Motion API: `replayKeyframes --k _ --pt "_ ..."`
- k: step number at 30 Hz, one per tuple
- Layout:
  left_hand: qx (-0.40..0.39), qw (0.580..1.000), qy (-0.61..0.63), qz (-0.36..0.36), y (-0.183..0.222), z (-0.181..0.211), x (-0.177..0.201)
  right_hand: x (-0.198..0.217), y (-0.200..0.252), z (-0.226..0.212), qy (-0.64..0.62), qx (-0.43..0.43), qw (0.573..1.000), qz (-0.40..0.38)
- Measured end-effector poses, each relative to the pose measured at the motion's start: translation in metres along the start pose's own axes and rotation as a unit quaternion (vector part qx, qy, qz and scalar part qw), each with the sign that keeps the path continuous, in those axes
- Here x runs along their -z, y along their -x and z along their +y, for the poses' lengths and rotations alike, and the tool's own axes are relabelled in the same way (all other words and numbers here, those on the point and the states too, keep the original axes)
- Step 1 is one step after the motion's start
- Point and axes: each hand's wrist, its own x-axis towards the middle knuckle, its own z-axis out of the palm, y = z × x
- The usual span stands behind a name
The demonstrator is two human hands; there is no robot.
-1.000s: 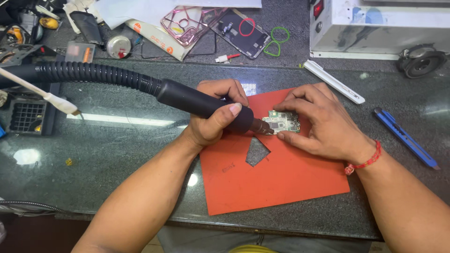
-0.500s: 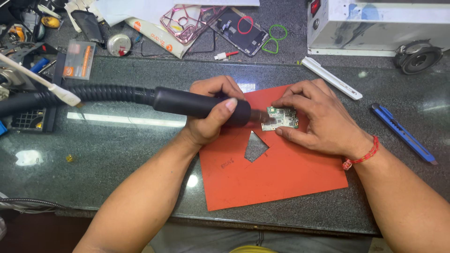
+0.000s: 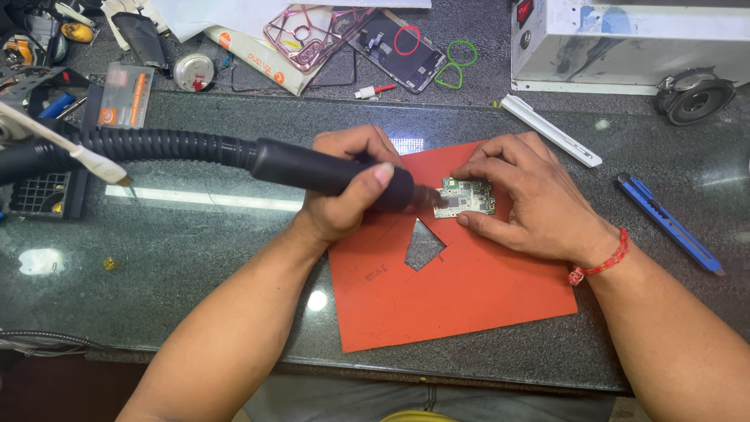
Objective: The person heats a circuit board with a hot air station, moving the nozzle across different components while holding the board steady on a red mat.
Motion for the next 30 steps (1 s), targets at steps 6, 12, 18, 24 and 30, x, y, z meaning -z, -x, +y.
replayKeyframes --k 6,12,18,24,30 --pt "-0.052 0.997 -0.057 -0.021 0.0005 -0.0012 -0.0003 -0.0007 0.0006 0.0003 -0.007 0.005 1.000 0.005" --pt "-0.036 0.997 0.048 -0.054 0.0008 0.0034 0.0017 0.0016 -0.0009 -0.0011 0.001 0.008 1.000 0.006" --pt "-0.011 0.999 0.009 -0.047 0.0016 -0.0002 0.0037 0.0046 0.0002 0.0031 -0.026 0.039 0.999 -0.008" --pt "-0.020 0.996 -0.034 -0.084 0.0003 0.0003 -0.0028 0.0072 -0.0007 0.0041 -0.045 0.041 0.998 -0.021" --pt "-0.018 0.996 0.026 -0.082 0.0014 0.0025 0.0007 0.0050 0.0008 0.0047 -0.038 0.039 0.998 -0.016"
